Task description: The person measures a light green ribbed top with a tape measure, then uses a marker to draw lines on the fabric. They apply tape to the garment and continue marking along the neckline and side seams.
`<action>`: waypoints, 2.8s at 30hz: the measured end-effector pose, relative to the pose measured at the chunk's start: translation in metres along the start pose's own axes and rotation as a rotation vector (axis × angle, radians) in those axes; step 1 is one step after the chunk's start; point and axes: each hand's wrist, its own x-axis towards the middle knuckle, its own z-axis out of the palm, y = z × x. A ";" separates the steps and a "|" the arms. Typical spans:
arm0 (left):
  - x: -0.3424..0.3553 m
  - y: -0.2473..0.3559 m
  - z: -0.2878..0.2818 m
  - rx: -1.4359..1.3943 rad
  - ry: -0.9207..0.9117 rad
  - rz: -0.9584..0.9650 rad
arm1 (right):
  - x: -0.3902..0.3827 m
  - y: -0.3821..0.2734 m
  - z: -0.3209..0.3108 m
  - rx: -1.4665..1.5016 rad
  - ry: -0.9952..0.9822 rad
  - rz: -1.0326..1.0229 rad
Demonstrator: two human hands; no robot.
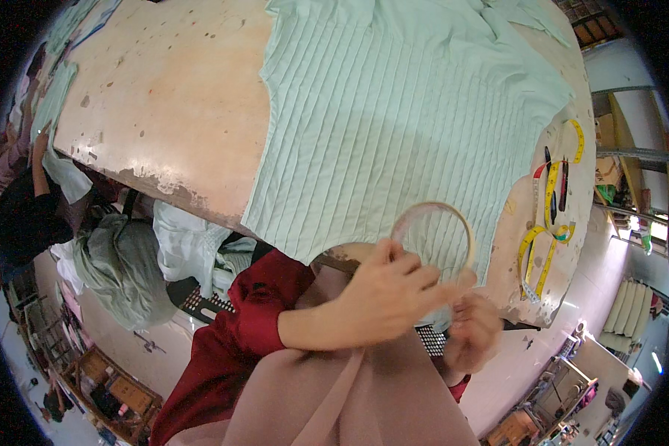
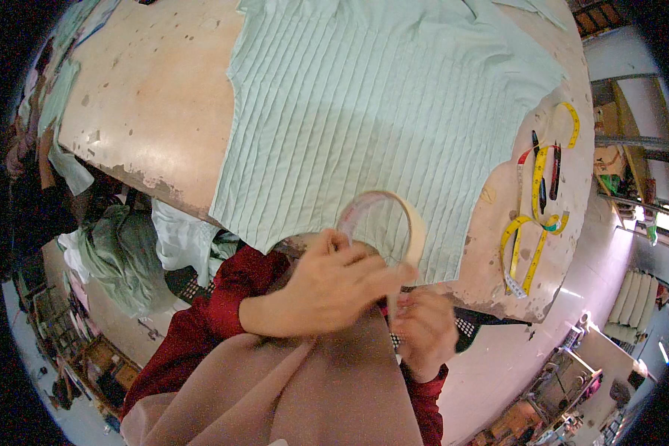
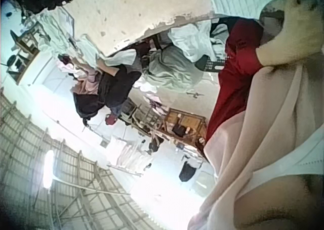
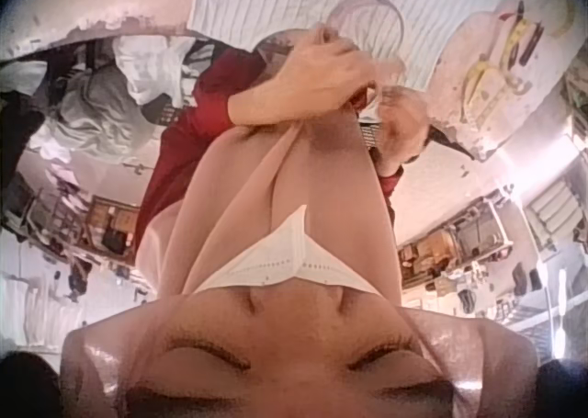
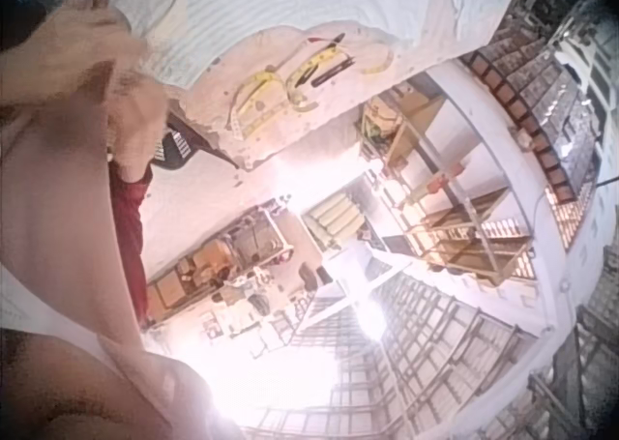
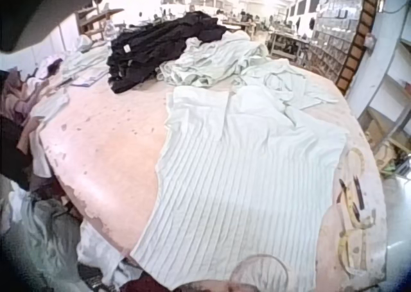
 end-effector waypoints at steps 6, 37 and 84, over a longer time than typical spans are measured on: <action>-0.001 -0.003 -0.007 -0.011 0.139 0.082 | -0.004 -0.003 -0.003 0.281 0.053 0.135; -0.056 -0.063 -0.050 0.168 -0.053 -0.277 | 0.089 0.043 0.095 0.158 -0.807 0.056; -0.015 -0.067 -0.028 0.295 0.101 -0.327 | 0.105 0.199 -0.080 -0.452 0.059 0.654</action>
